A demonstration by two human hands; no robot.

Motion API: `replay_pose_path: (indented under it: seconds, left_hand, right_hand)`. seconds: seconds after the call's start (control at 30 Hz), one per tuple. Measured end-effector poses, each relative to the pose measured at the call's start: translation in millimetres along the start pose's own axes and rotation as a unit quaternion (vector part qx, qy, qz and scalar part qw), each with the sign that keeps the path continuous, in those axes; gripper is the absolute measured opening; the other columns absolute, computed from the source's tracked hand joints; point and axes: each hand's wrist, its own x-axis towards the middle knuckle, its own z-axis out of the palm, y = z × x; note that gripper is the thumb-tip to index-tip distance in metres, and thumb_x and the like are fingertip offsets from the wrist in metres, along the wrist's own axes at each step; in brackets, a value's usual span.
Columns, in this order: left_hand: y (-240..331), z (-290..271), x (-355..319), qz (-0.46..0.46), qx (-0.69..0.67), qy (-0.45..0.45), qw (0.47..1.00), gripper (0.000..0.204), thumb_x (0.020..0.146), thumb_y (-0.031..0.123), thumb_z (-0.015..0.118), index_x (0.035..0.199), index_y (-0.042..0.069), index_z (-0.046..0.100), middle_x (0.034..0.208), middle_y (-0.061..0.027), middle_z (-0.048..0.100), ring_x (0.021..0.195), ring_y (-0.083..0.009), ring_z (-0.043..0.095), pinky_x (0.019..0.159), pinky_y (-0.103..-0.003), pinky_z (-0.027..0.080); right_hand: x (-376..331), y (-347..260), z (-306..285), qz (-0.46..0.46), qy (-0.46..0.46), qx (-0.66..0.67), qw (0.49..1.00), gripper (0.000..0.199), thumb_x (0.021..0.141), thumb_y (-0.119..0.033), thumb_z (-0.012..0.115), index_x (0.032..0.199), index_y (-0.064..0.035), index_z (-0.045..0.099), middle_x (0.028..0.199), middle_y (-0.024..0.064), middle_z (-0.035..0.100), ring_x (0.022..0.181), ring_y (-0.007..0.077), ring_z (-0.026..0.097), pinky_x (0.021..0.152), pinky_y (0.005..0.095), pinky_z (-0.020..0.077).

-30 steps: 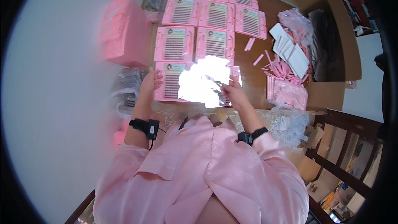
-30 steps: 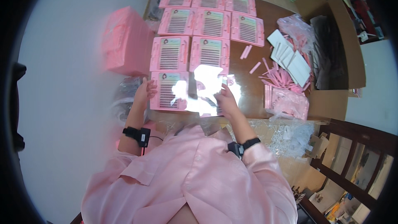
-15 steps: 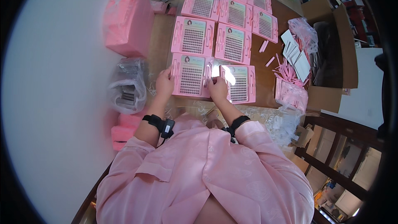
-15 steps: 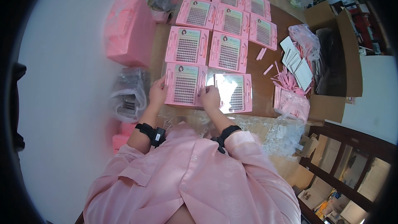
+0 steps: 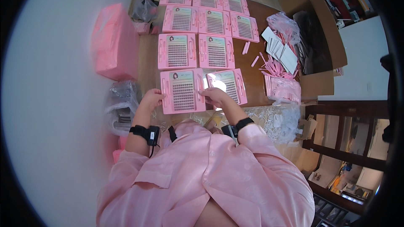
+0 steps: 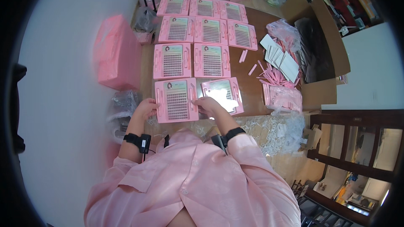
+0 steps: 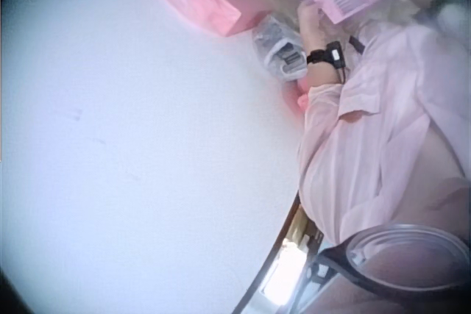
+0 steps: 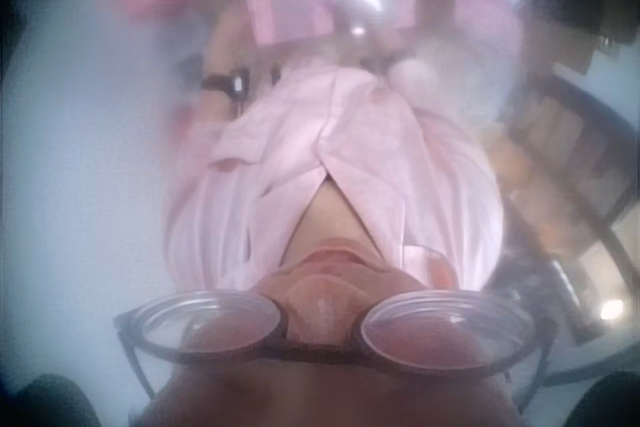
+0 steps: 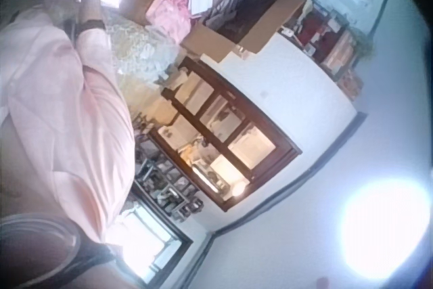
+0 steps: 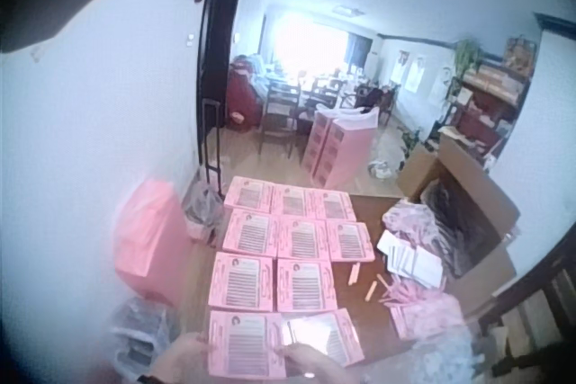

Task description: The person assembles pink plastic trays by inserting small pink sticks into slots on each tray. The person handles multiple trays laid out on a table, repeatedly picking up sticks and placing them into the trays.

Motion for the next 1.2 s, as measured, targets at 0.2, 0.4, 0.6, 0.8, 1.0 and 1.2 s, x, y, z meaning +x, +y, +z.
replay_pose_path:
  seconds: [0.2, 0.4, 0.6, 0.8, 1.0, 1.2]
  left_hand:
    - [15, 130, 14, 0.005, 0.057, -0.092, 0.994, 0.037, 0.081, 0.003, 0.077, 0.109, 0.003, 0.053, 0.100, -0.0090, 0.061, 0.090, -0.0213, 0.066, 0.076, -0.035, 0.059]
    - [8, 230, 41, 0.138, 0.488, 0.039, 0.861, 0.049, 0.073, 0.032, 0.085, 0.102, -0.003, 0.064, 0.092, -0.0186, 0.072, 0.086, -0.0317, 0.072, 0.075, -0.040, 0.057]
    - [-9, 234, 36, 0.119, 0.429, 0.096, 0.890, 0.047, 0.074, 0.028, 0.084, 0.105, -0.001, 0.065, 0.099, -0.0174, 0.070, 0.093, -0.0314, 0.069, 0.080, -0.040, 0.056]
    - [-9, 243, 35, 0.039, 0.183, -0.018, 0.982, 0.041, 0.079, -0.004, 0.074, 0.115, -0.001, 0.054, 0.104, -0.0122, 0.066, 0.092, -0.0256, 0.070, 0.074, -0.036, 0.061]
    - [6, 335, 8, -0.093, 0.208, -0.230, 0.946, 0.040, 0.083, -0.005, 0.073, 0.114, 0.000, 0.049, 0.106, -0.0116, 0.065, 0.094, -0.0229, 0.069, 0.080, -0.036, 0.062]
    - [-19, 521, 12, -0.079, 0.255, -0.384, 0.884, 0.044, 0.088, 0.003, 0.072, 0.126, 0.001, 0.050, 0.100, -0.0069, 0.069, 0.089, -0.0148, 0.069, 0.079, -0.028, 0.059]
  right_hand:
    - [-47, -8, -120, -0.159, 0.175, -0.113, 0.965, 0.029, 0.088, -0.013, 0.075, 0.108, 0.0032, 0.063, 0.079, 0.0030, 0.065, 0.067, 0.0099, 0.060, 0.060, 0.0246, 0.0481]
    - [-6, 32, -204, -0.158, 0.357, -0.262, 0.883, 0.016, 0.086, -0.013, 0.073, 0.090, 0.0017, 0.069, 0.075, 0.0065, 0.069, 0.063, 0.0135, 0.063, 0.059, 0.0293, 0.0504]
    - [17, 54, -195, -0.182, 0.393, -0.221, 0.874, 0.029, 0.086, -0.025, 0.075, 0.099, 0.0004, 0.071, 0.081, 0.0101, 0.072, 0.071, 0.0179, 0.069, 0.067, 0.0337, 0.0537]
    - [-26, 72, -200, -0.232, 0.301, -0.072, 0.922, 0.030, 0.086, -0.028, 0.074, 0.091, 0.0002, 0.066, 0.087, 0.0112, 0.071, 0.083, 0.0190, 0.067, 0.078, 0.0345, 0.0525]
    - [-127, 146, -266, -0.242, 0.192, 0.147, 0.940, 0.062, 0.084, -0.013, 0.077, 0.137, 0.0008, 0.049, 0.127, 0.0146, 0.060, 0.110, 0.0221, 0.063, 0.095, 0.0353, 0.0519]
    - [-240, 236, -432, -0.267, 0.062, 0.413, 0.868, 0.058, 0.086, 0.003, 0.068, 0.140, -0.0005, 0.047, 0.128, 0.0138, 0.061, 0.114, 0.0251, 0.064, 0.101, 0.0373, 0.0524]
